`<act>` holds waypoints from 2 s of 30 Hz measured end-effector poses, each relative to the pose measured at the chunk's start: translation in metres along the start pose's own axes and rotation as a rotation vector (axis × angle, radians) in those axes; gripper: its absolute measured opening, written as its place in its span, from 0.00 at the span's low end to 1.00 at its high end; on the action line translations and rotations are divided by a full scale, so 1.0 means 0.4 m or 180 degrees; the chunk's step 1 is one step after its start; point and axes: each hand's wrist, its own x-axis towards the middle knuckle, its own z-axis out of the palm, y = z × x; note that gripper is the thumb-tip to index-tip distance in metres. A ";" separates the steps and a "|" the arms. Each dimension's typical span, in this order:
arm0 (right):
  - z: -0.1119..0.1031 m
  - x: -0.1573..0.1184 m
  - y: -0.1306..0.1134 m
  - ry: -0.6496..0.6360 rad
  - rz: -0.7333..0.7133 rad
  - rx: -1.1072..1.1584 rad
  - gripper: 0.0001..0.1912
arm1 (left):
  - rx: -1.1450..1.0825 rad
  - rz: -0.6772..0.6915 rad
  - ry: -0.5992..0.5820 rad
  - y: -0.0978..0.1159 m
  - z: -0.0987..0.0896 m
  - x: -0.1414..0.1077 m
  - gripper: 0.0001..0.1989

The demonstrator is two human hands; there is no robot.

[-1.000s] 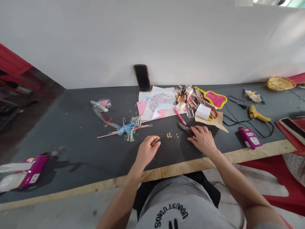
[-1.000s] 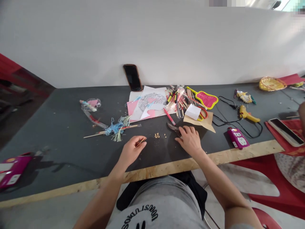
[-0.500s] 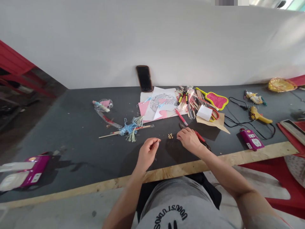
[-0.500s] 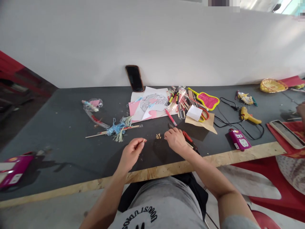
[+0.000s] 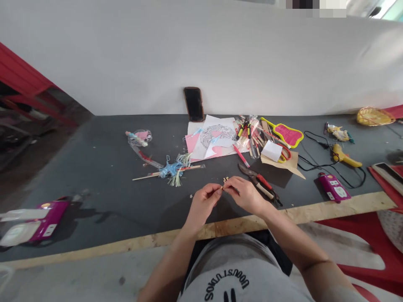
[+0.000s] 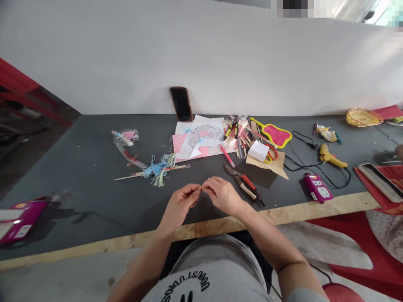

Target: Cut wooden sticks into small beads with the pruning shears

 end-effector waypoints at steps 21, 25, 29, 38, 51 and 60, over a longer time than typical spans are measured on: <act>0.004 -0.031 -0.044 0.0447 0.0319 0.0589 0.06 | 0.0544 0.0413 0.0033 0.036 0.011 -0.042 0.13; 0.016 -0.039 -0.043 0.0590 0.0046 0.0182 0.08 | 0.0750 0.0664 0.0128 0.050 0.015 -0.051 0.12; 0.021 -0.044 -0.041 0.0528 -0.0288 -0.0685 0.12 | 0.0811 0.0741 0.0240 0.053 0.021 -0.053 0.13; -0.001 -0.050 -0.033 0.0590 0.0116 -0.0656 0.12 | 0.0753 0.0655 0.0284 0.044 0.027 -0.052 0.11; -0.102 -0.148 0.114 0.0838 0.0799 -0.1387 0.19 | 0.0206 0.0144 0.0572 0.008 -0.051 -0.048 0.18; -0.080 -0.193 0.144 0.0392 0.1368 -0.2244 0.24 | 0.0300 0.0038 0.0609 -0.009 -0.062 -0.053 0.20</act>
